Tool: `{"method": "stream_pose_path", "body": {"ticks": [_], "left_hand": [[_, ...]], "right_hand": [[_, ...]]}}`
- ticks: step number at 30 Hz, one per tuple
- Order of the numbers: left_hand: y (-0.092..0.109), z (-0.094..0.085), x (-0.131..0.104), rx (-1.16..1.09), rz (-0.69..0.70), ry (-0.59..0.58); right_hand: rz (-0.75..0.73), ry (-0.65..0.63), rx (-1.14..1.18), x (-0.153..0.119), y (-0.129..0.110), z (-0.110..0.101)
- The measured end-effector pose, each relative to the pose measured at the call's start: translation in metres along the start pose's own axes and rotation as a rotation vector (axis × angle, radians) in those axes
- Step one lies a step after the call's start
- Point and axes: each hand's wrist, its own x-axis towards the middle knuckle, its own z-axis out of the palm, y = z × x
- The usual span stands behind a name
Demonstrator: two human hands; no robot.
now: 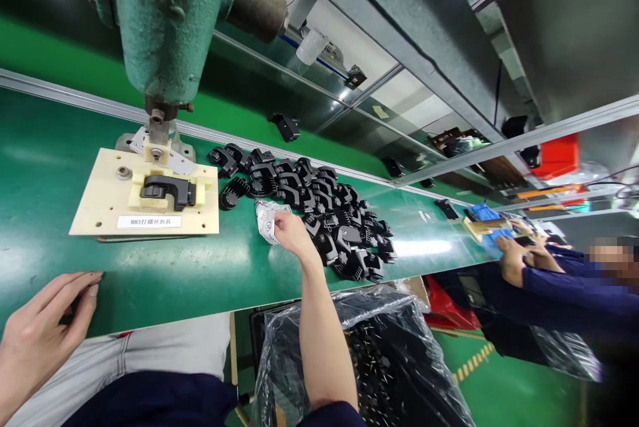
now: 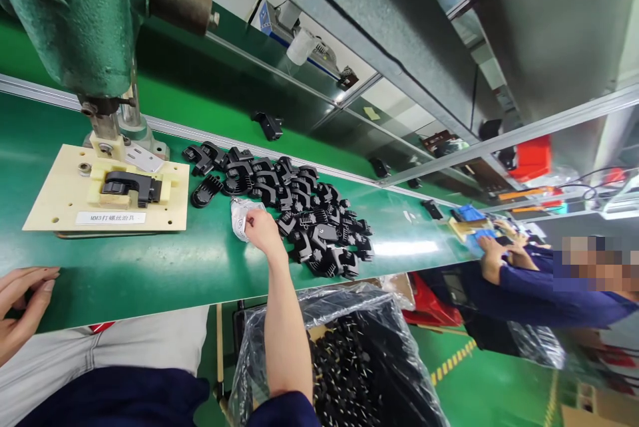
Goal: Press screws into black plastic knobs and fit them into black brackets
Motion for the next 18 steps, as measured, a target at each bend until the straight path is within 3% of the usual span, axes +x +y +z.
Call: {"method": "stream_pose_path", "body": {"ticks": [10,18], "left_hand": [[-0.001,0.001,0.001,0.023,0.038,-0.03],[-0.002,0.002,0.0,0.013,0.03,-0.037]], "right_hand": [[0.038,0.04,0.048,0.0,0.002,0.004],[0.088,0.239,0.371,-0.008,0.01,0.005]]}}
